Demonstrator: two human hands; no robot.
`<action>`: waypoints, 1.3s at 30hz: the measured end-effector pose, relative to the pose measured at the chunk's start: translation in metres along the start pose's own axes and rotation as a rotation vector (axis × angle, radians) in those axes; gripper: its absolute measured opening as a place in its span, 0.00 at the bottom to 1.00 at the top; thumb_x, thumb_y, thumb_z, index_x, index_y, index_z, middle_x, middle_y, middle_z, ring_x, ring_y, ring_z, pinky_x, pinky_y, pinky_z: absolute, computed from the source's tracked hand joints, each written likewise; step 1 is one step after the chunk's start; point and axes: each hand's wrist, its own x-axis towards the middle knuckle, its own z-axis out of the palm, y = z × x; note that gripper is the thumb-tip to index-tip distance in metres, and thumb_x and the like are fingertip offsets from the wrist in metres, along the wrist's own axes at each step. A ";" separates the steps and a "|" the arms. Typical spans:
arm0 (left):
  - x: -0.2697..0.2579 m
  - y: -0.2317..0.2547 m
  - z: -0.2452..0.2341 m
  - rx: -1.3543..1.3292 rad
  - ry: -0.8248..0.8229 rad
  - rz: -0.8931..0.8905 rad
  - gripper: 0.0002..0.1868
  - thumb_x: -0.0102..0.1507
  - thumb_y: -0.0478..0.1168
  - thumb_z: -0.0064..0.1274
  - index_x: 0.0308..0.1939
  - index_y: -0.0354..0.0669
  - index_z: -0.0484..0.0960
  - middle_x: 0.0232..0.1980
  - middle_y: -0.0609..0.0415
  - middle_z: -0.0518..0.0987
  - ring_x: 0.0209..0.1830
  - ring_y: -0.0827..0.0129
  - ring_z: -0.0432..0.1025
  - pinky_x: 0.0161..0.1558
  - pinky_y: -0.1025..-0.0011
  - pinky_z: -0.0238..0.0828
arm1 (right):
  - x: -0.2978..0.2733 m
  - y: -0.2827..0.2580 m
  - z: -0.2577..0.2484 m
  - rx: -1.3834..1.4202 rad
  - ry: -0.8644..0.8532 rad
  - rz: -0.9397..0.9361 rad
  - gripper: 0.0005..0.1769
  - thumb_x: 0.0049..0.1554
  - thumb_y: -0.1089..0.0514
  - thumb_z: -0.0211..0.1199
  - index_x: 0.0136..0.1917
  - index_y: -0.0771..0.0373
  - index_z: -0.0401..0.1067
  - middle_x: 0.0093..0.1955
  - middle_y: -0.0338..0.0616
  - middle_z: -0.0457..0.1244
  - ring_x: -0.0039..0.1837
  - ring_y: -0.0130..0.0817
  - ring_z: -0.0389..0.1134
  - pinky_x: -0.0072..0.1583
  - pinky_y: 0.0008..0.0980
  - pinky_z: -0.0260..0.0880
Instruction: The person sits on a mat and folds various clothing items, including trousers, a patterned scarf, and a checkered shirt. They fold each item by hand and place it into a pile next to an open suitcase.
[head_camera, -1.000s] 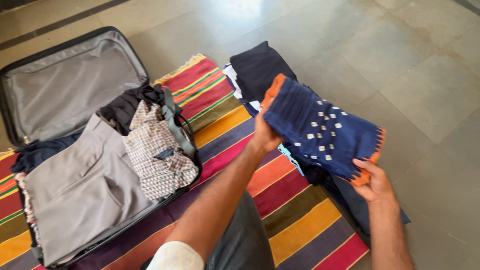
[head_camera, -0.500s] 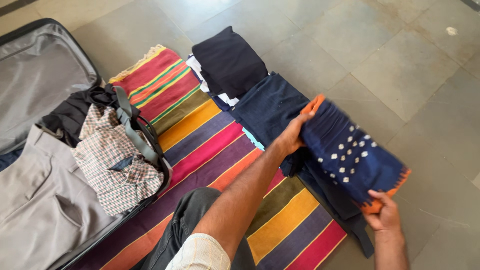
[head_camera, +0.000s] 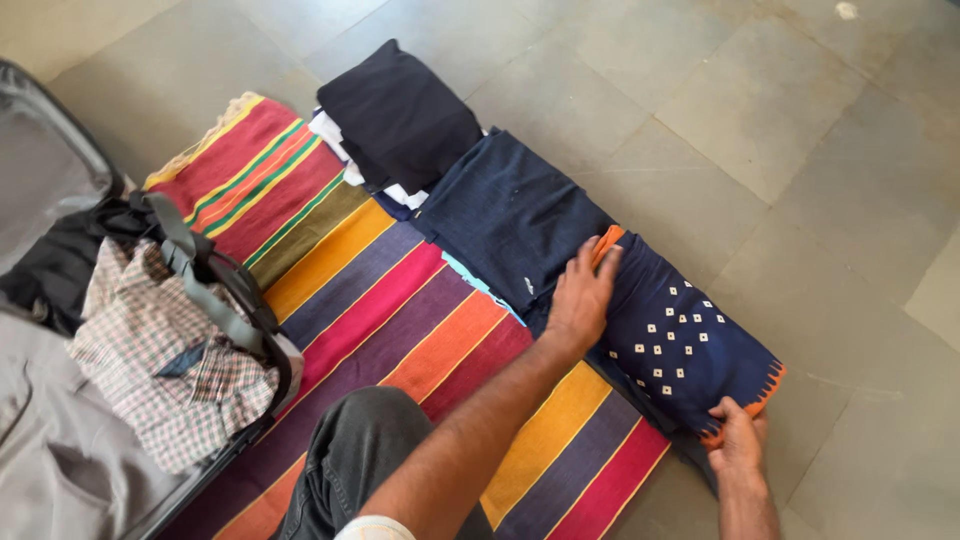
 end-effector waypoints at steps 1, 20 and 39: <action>-0.002 0.007 0.000 0.062 0.029 0.155 0.44 0.56 0.28 0.55 0.77 0.53 0.65 0.83 0.46 0.55 0.77 0.48 0.57 0.74 0.55 0.58 | -0.007 -0.008 0.002 -0.119 0.005 -0.033 0.26 0.43 0.71 0.57 0.56 0.62 0.67 0.47 0.41 0.63 0.47 0.41 0.68 0.49 0.44 0.73; -0.023 -0.029 0.084 0.236 0.047 0.334 0.31 0.66 0.61 0.49 0.74 0.75 0.68 0.86 0.55 0.47 0.85 0.42 0.38 0.79 0.40 0.32 | -0.061 -0.036 0.144 -1.428 -0.010 -0.770 0.34 0.61 0.33 0.51 0.79 0.37 0.60 0.86 0.56 0.41 0.83 0.74 0.35 0.68 0.91 0.32; -0.163 -0.092 -0.099 -0.241 0.137 0.298 0.25 0.65 0.40 0.53 0.68 0.50 0.74 0.72 0.42 0.70 0.69 0.47 0.68 0.68 0.52 0.68 | -0.069 -0.022 0.174 -1.336 0.061 -1.064 0.28 0.67 0.40 0.58 0.75 0.53 0.67 0.81 0.61 0.52 0.84 0.70 0.48 0.71 0.83 0.46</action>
